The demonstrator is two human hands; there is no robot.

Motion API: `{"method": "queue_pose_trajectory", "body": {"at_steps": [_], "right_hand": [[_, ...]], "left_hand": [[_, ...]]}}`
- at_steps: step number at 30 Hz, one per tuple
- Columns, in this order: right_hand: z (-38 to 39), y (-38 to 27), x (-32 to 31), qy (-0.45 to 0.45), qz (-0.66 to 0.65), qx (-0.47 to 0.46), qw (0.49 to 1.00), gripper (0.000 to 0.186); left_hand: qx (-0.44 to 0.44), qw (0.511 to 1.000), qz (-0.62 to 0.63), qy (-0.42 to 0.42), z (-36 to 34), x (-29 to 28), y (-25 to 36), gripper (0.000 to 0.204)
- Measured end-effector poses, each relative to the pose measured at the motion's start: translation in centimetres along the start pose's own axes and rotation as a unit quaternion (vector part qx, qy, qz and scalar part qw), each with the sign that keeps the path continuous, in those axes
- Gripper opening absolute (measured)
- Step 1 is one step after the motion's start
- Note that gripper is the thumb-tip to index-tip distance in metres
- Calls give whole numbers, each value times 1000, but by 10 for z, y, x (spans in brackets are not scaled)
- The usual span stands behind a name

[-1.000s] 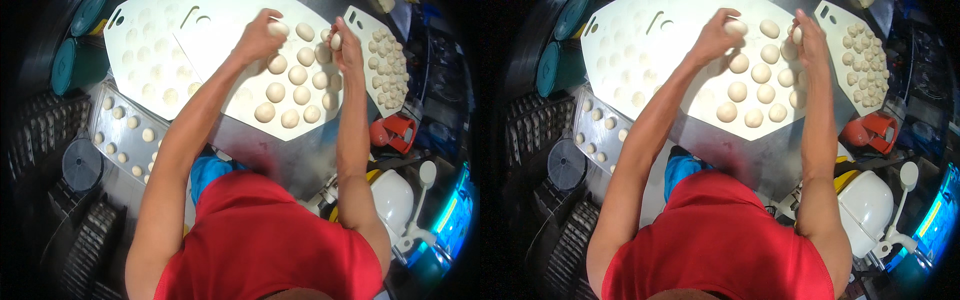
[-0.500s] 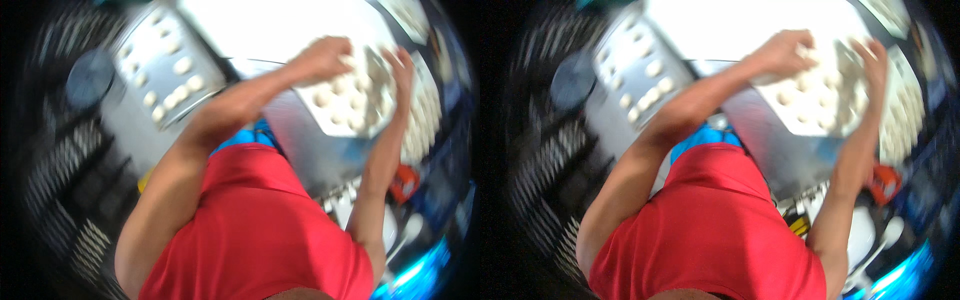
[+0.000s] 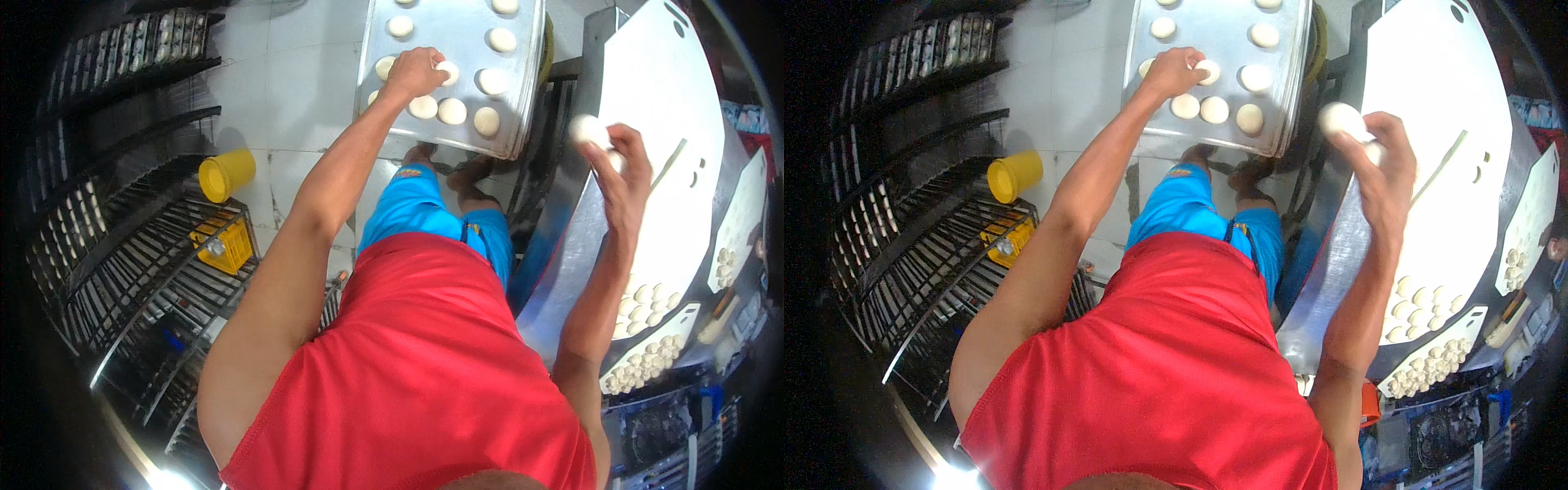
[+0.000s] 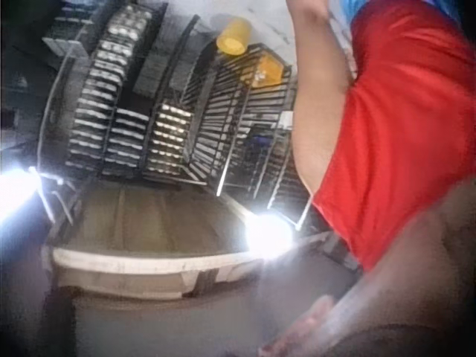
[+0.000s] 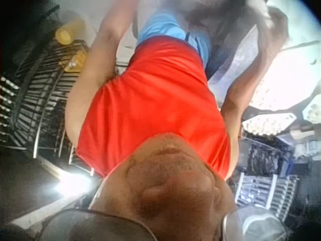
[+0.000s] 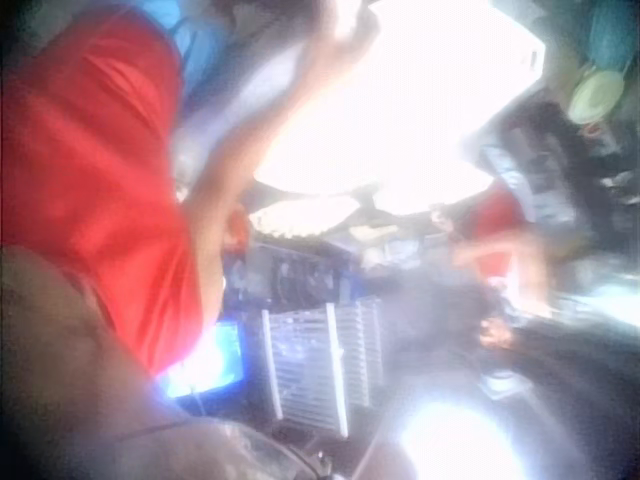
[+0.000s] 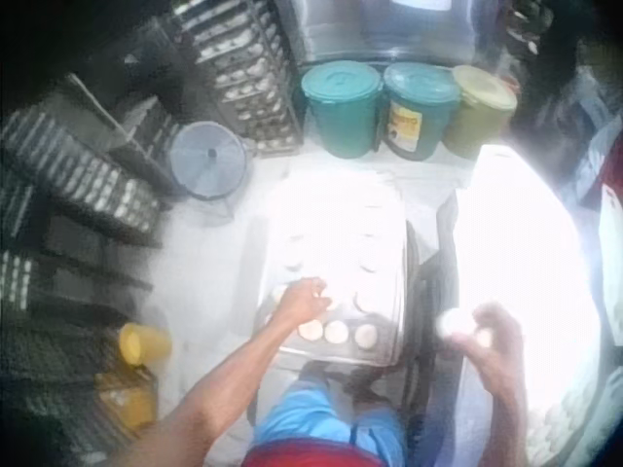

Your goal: The person places dough balls onto a metal tray, carries a board of smaller dough pieces to a divider machine, operates the machine using a lever, and then places the resulting round dough pieces onto a tray before sliding it into a rack.

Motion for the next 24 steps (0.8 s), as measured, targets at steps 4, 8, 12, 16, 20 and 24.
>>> {"method": "queue_pose_trajectory", "body": {"at_steps": [4, 8, 12, 16, 20, 24], "right_hand": [[-62, -9, 93, -78, -36, 33, 996, 39], [-134, -1, 191, -87, 44, -89, 991, 46], [-186, 26, 258, -159, 132, 8, 978, 48], [-191, 22, 253, -92, 170, -74, 978, 49], [-169, 29, 214, -94, 3, 157, 983, 48], [-148, 16, 189, -113, -86, 198, 970, 39]], "left_hand": [[45, 998, -34, 18, 0, 1, -11, 52], [41, 998, 43, 30, 20, -20, -9, 56], [-34, 980, 194, -27, 22, -45, -18, 42], [37, 976, 213, 17, -29, -70, -8, 42], [103, 982, 159, 4, -123, -64, 26, 39], [204, 978, -27, 34, -182, -52, 42, 37]]}}
Point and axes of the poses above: each hand's wrist, its own z-axis away from the middle knuckle, its own x-axis out of the palm, y = z × x, the point moved 4 cm from there along -z, towards the middle knuckle, and after that the axes turned 5 degrees about -x, right-handed, at the moved point
